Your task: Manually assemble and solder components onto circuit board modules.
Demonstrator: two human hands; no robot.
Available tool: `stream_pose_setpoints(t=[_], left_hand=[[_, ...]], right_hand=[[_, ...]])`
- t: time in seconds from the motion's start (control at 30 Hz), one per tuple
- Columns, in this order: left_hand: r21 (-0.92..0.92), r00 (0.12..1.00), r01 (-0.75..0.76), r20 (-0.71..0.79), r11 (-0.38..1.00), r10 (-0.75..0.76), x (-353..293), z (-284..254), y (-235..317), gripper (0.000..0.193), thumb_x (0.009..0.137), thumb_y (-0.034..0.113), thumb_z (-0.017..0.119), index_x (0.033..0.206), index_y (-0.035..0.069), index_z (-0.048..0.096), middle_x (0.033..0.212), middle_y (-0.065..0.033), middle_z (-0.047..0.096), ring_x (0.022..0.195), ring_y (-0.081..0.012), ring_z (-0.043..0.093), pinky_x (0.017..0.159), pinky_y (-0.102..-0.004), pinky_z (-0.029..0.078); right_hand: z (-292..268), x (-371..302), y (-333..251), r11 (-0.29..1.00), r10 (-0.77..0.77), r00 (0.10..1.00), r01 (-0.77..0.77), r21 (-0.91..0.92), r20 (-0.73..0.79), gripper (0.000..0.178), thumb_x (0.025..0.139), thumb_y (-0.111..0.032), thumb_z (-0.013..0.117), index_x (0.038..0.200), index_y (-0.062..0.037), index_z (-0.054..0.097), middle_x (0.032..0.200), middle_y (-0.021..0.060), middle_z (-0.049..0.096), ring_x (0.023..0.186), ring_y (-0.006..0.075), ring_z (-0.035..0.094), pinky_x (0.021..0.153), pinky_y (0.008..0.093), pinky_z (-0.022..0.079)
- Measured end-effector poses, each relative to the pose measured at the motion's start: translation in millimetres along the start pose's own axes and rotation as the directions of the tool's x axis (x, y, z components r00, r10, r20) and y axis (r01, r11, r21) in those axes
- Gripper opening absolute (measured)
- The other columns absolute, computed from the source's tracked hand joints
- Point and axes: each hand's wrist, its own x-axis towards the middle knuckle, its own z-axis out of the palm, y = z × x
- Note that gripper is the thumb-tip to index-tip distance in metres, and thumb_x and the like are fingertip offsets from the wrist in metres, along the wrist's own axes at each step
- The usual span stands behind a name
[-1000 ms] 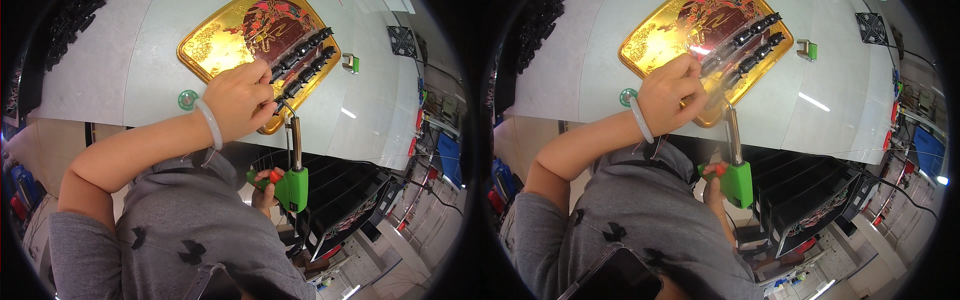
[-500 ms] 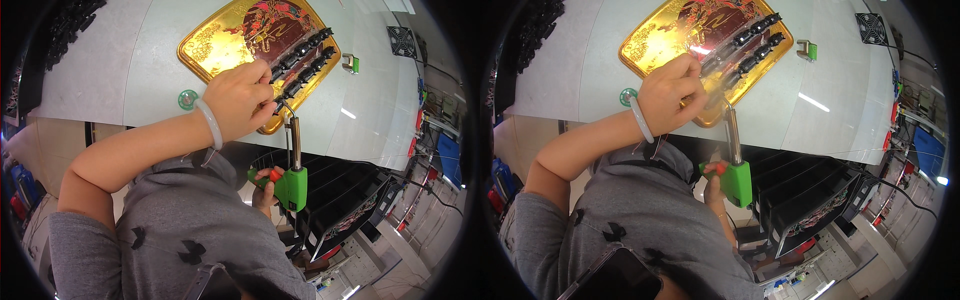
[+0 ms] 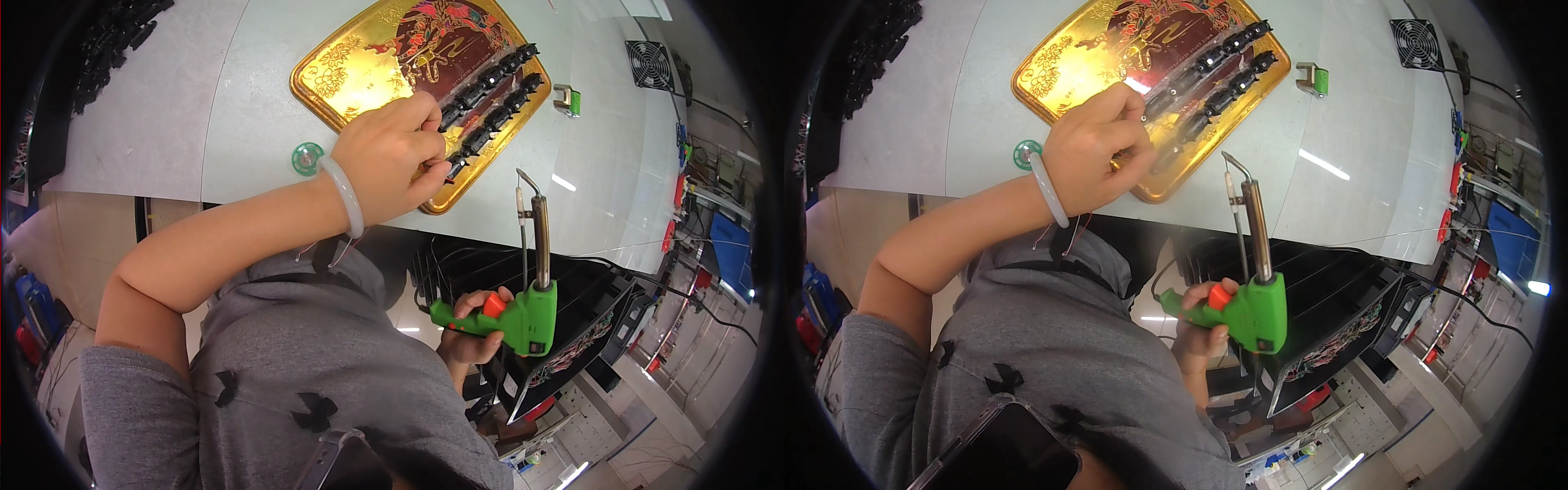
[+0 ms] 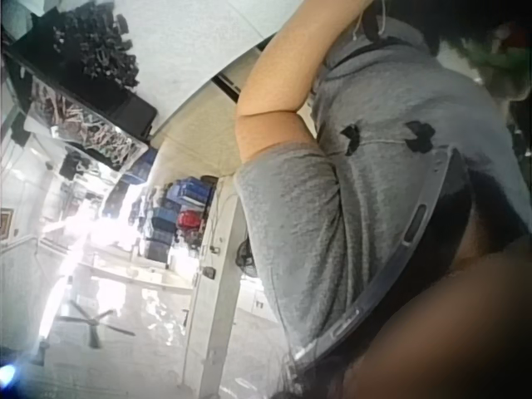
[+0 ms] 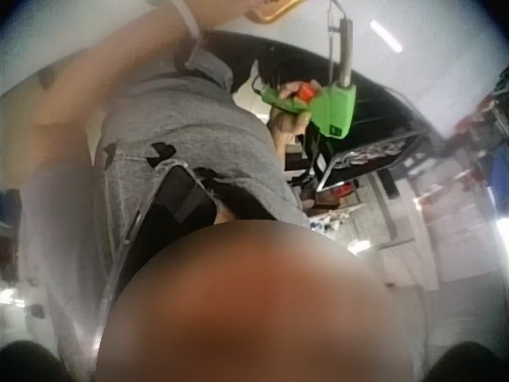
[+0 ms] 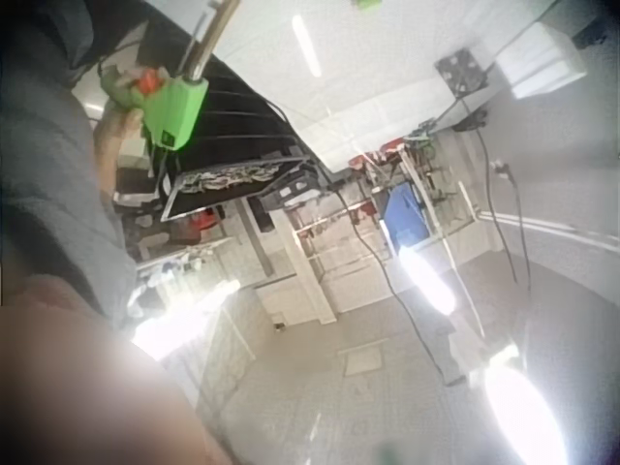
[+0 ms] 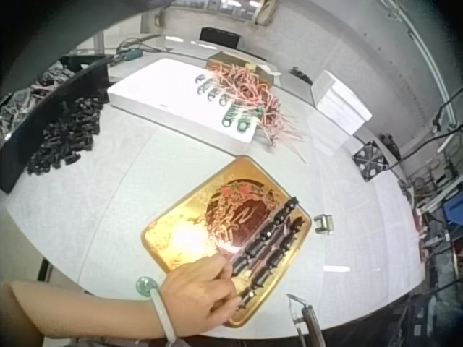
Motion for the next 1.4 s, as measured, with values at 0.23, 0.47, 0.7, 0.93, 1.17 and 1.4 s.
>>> stream_pose_setpoints(t=[0.23,0.47,0.7,0.93,1.17,1.4], left_hand=[[-0.008,1.0,-0.011,-0.006,1.0,0.011,-1,0,-1,0.01,0.065,0.006,0.063,0.062,0.003,0.053,0.075,-0.0072,0.046,0.064,-0.0218,0.05,0.055,-0.0298,0.042],[-0.001,0.999,-0.035,-0.019,0.999,0.035,-1,2,2,0.012,0.066,0.012,0.064,0.062,0.004,0.055,0.078,-0.0066,0.045,0.069,-0.0227,0.05,0.058,-0.0333,0.041],[-0.025,1.0,-0.007,0.006,1.0,0.007,-4,-8,10,0.009,0.069,0.01,0.063,0.07,0.005,0.055,0.077,-0.0069,0.046,0.072,-0.0224,0.048,0.064,-0.0316,0.038],[0.224,0.998,-0.066,0.015,0.972,0.064,-2,-7,12,0.008,0.071,0.015,0.062,0.074,0.01,0.057,0.076,-0.0003,0.051,0.077,-0.0194,0.045,0.073,-0.0328,0.029],[0.148,1.0,-0.012,0.017,0.989,0.01,-6,2,2,0.006,0.076,0.018,0.06,0.078,0.013,0.058,0.073,0.0009,0.054,0.077,-0.0188,0.046,0.076,-0.0355,0.03],[0.052,0.999,-0.024,0.035,0.998,0.022,-3,-1,0,0.007,0.074,0.014,0.059,0.075,0.009,0.054,0.072,-0.0016,0.052,0.07,-0.0206,0.045,0.071,-0.0315,0.031]], right_hand=[[-15,11,0,0.923,0.167,0.978,-0.199,0.328,0.123,0.055,0.076,-0.03,0.058,0.118,0.0006,0.04,0.101,0.0156,0.047,0.071,0.015,0.045,0.051,0.0223,0.041],[-12,14,-2,0.773,0.232,0.948,-0.315,0.552,0.216,0.056,0.077,-0.031,0.058,0.117,0.0041,0.041,0.106,0.0162,0.046,0.073,0.0149,0.041,0.05,0.0195,0.041],[-18,15,-3,0.726,0.282,0.943,-0.329,0.604,0.174,0.055,0.077,-0.028,0.057,0.118,0.0049,0.04,0.107,0.0179,0.046,0.075,0.0156,0.042,0.051,0.0198,0.043],[-17,18,-5,0.69,0.315,0.925,-0.378,0.617,0.214,0.048,0.075,-0.023,0.054,0.112,0.0052,0.041,0.104,0.0169,0.044,0.066,0.0132,0.043,0.048,0.0191,0.043],[-14,18,-4,0.635,0.335,0.914,-0.4,0.661,0.231,0.047,0.076,-0.023,0.053,0.112,0.0055,0.039,0.103,0.0177,0.044,0.057,0.0121,0.043,0.047,0.0197,0.042],[-18,21,-1,0.661,0.3,0.927,-0.373,0.651,0.226,0.048,0.077,-0.024,0.051,0.113,0.0058,0.04,0.105,0.0179,0.044,0.057,0.012,0.044,0.047,0.0197,0.042]])
